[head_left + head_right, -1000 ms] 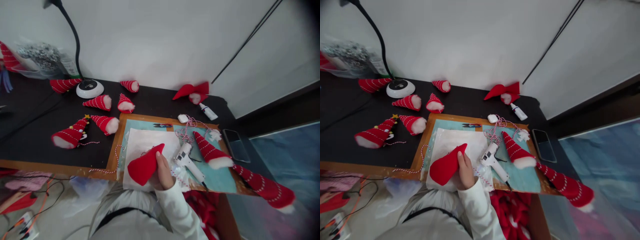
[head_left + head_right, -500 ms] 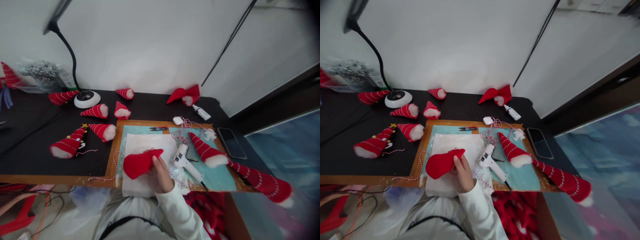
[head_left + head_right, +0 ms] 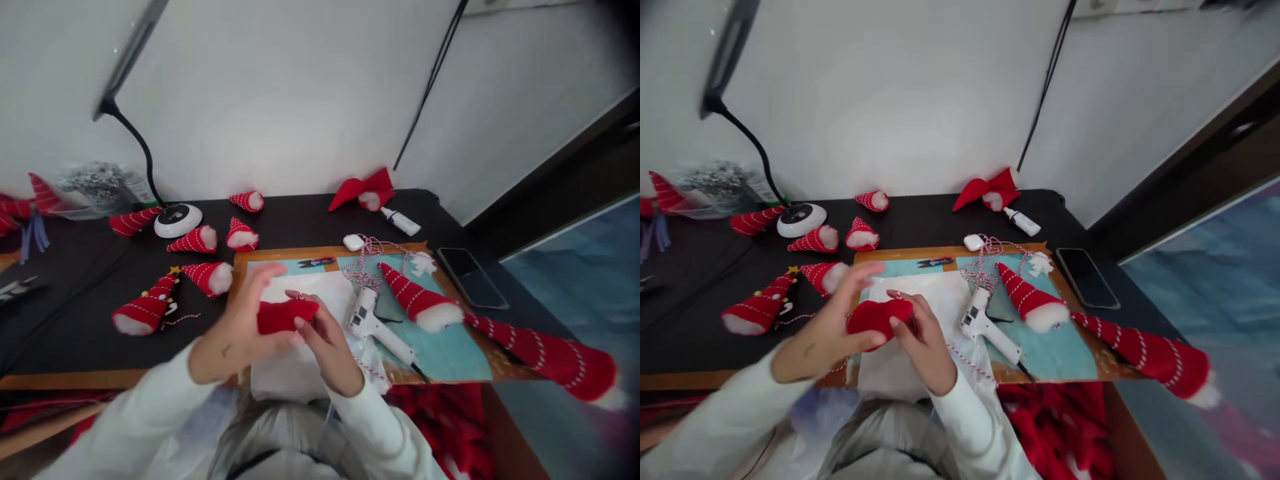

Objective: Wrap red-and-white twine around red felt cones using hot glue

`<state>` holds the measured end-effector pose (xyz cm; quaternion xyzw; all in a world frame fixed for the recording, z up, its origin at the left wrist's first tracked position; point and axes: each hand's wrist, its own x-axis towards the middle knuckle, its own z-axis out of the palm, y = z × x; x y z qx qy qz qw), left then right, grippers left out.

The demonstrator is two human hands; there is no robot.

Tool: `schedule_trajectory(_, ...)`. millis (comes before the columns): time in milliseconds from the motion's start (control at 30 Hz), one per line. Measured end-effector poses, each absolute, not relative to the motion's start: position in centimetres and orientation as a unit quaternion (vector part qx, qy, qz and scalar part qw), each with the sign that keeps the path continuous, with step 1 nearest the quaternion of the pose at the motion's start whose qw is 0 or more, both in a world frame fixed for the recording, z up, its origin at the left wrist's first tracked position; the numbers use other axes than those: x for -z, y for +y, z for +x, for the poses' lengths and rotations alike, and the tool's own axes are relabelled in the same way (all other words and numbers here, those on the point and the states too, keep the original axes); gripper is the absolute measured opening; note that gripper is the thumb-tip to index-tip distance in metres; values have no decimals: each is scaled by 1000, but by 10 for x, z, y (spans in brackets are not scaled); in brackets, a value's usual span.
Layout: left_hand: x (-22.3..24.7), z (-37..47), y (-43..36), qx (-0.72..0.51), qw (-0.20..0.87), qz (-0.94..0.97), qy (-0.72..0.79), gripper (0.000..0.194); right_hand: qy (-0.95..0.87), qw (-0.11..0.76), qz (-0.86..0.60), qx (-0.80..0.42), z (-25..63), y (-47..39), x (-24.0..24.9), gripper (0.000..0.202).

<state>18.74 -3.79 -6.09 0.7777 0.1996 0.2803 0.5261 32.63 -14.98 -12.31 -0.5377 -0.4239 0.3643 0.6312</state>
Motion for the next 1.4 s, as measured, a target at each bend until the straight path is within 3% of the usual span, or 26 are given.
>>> schedule_trajectory(200,113,203,-67,-255,662,642,291,63,-410,620,-570,-351,329,-148,118,39)
schedule_trajectory(300,133,202,-70,-257,733,537,328,55,-380,624,-577,-365,334,-151,119,28)
schedule_trajectory(433,141,198,-67,-271,810,403,328,43,-363,615,-654,-249,355,-151,128,24)
schedule_trajectory(500,137,193,-62,-290,815,380,328,34,-384,571,-702,-183,366,-149,135,24)
schedule_trajectory(667,123,176,-47,-275,840,349,311,27,-528,362,-768,-26,384,-169,142,32)
schedule_trajectory(800,119,177,-41,-254,893,281,241,29,-463,260,-843,87,403,-218,144,40)
schedule_trajectory(967,127,194,-49,-206,920,218,253,26,-553,148,-808,141,430,-254,177,64)
schedule_trajectory(1200,137,196,-58,-212,910,299,192,31,-544,158,-811,148,440,-235,195,36)
schedule_trajectory(1333,137,190,-63,-193,912,324,159,28,-491,226,-813,218,441,-246,188,11)
schedule_trajectory(1400,138,187,-67,-188,907,343,156,29,-425,283,-824,245,440,-254,183,9)
